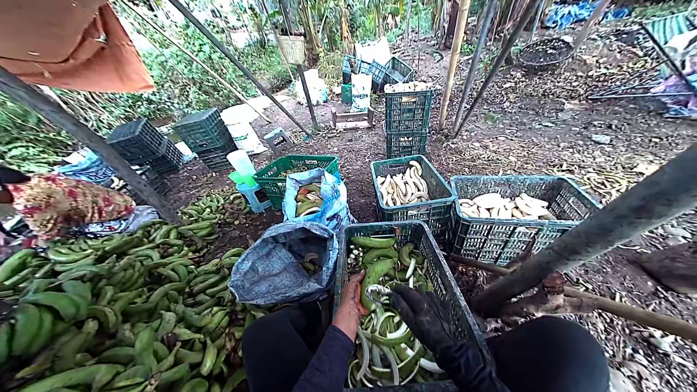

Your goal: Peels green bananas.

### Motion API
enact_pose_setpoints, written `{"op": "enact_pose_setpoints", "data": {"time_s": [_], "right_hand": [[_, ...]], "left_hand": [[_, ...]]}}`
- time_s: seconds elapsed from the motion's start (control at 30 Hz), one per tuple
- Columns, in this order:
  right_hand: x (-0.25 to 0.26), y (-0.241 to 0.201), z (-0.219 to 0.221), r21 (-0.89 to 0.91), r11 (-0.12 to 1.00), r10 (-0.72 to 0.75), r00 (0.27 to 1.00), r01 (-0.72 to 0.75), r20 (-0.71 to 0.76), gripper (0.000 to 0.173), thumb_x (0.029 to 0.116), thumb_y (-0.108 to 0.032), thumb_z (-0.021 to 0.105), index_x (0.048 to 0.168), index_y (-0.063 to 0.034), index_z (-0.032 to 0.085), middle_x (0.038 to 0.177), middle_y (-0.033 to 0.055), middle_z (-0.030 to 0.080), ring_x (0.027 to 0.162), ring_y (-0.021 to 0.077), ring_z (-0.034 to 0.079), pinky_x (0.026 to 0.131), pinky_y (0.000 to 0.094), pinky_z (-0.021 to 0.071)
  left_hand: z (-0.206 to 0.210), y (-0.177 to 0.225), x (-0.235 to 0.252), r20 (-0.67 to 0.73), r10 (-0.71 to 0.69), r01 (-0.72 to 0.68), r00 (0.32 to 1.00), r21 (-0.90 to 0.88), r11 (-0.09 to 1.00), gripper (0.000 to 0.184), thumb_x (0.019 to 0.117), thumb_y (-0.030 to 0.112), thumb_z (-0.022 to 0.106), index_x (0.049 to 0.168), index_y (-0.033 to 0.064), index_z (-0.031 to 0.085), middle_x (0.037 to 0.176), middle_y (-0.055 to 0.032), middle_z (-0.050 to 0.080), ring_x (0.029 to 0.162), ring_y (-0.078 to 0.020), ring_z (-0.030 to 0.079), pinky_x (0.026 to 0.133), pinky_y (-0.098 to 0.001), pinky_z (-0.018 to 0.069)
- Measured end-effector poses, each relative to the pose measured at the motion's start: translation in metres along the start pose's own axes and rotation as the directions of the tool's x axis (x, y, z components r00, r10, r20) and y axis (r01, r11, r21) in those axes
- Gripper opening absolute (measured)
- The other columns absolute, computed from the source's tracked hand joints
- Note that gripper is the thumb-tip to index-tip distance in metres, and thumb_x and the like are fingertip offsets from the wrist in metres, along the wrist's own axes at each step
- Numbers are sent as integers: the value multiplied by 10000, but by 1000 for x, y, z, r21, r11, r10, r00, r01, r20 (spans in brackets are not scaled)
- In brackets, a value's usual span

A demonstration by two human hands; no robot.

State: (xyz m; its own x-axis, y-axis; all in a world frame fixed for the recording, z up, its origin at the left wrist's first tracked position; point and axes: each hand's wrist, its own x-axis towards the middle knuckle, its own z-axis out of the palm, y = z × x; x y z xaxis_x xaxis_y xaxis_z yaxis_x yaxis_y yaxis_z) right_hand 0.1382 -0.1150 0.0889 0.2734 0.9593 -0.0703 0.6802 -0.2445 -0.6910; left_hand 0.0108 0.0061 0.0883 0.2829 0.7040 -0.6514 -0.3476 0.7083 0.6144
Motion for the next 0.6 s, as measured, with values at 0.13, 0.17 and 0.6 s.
{"op": "enact_pose_setpoints", "data": {"time_s": [0.13,0.17,0.6], "right_hand": [[-3,4,23,40,992,116,992,-119,57,519,1032,-592,412,1318,-267,698,1152,90,743,1115,296,681,974,594,478],[1,2,29,74,984,157,986,-160,49,516,1034,-590,409,1307,-265,702,1136,84,747,1101,289,686,953,599,481],[80,39,13,134,894,445,885,-428,-137,542,1105,-496,310,1432,-171,596,1342,179,658,1235,387,625,1019,656,449]], "left_hand": [[3,-12,-2,10,29,-29,1000,49,998,316,1096,277,374,1124,39,582,838,-97,647,687,-163,645,589,-324,550],[3,-14,-4,14,75,-76,997,92,993,316,1104,266,371,1114,32,583,818,-87,640,676,-151,640,594,-312,548],[-21,-31,-20,8,272,-272,962,86,958,360,1125,190,327,1381,-29,453,1019,-148,657,838,-177,682,752,-352,593]]}}
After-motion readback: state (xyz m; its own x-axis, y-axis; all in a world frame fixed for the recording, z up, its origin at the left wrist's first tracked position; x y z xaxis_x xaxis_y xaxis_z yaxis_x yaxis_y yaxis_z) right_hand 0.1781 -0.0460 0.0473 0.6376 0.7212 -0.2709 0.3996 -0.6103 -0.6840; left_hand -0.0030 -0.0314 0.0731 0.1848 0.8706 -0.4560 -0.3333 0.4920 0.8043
